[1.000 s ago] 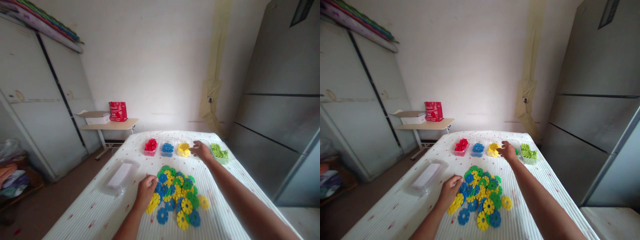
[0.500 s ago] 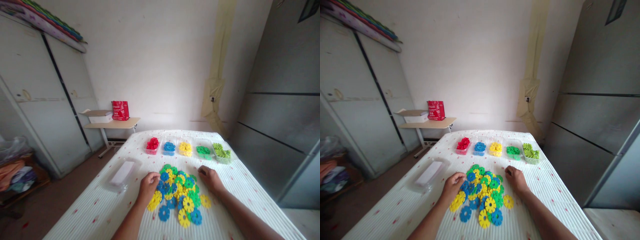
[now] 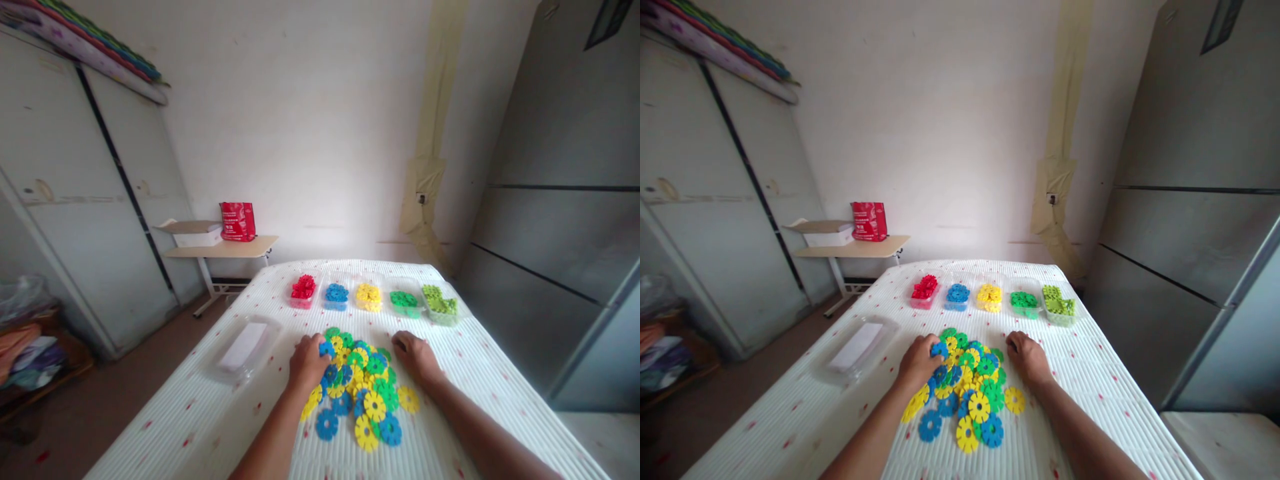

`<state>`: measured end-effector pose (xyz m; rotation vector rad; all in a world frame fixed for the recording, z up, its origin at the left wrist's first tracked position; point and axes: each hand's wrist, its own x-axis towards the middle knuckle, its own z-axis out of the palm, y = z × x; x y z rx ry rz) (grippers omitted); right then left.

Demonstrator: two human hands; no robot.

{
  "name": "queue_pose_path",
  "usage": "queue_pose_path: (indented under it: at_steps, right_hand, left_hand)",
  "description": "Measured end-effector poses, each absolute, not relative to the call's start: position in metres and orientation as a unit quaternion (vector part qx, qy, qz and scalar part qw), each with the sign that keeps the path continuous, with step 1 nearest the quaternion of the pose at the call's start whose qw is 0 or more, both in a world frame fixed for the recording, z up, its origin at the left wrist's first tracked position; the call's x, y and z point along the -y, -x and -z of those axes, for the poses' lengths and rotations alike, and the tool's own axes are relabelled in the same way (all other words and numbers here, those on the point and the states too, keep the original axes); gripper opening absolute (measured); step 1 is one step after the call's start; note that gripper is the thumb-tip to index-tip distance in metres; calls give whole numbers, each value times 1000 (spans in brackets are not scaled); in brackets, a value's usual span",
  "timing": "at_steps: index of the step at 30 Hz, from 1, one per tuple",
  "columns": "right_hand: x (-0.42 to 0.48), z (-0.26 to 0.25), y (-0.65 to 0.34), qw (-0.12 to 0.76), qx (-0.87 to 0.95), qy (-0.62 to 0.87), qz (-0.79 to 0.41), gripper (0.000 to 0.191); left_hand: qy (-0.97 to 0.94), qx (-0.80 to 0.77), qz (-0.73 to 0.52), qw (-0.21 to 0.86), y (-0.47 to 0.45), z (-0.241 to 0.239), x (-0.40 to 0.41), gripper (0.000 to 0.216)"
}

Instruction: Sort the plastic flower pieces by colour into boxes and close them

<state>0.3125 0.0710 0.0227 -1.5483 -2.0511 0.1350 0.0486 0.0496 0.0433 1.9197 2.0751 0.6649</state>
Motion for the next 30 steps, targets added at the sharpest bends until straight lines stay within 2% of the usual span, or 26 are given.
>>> queue_pose_path:
  at_steps: [5, 10, 16, 21, 30]
  right_hand:
    - [-71, -24, -314, 290, 760, 577, -71, 18]
    - [-68, -33, -316, 314, 759, 546, -165, 22]
    - [-55, -48, -306, 258, 813, 471, -224, 29]
    - [-50, -55, -300, 223, 845, 438, -209, 34]
    - [-50, -51, -302, 258, 796, 494, -236, 19]
  left_hand:
    - [-630, -691, -316, 160, -41, -31, -50, 16]
    - [-569, -640, -445, 263, -26, -21, -56, 14]
    - [-520, -564, -528, 364, -23, -24, -55, 20]
    - [-524, -564, -539, 342, -26, -26, -52, 23]
    - [-603, -545, -525, 254, -51, -45, -37, 21]
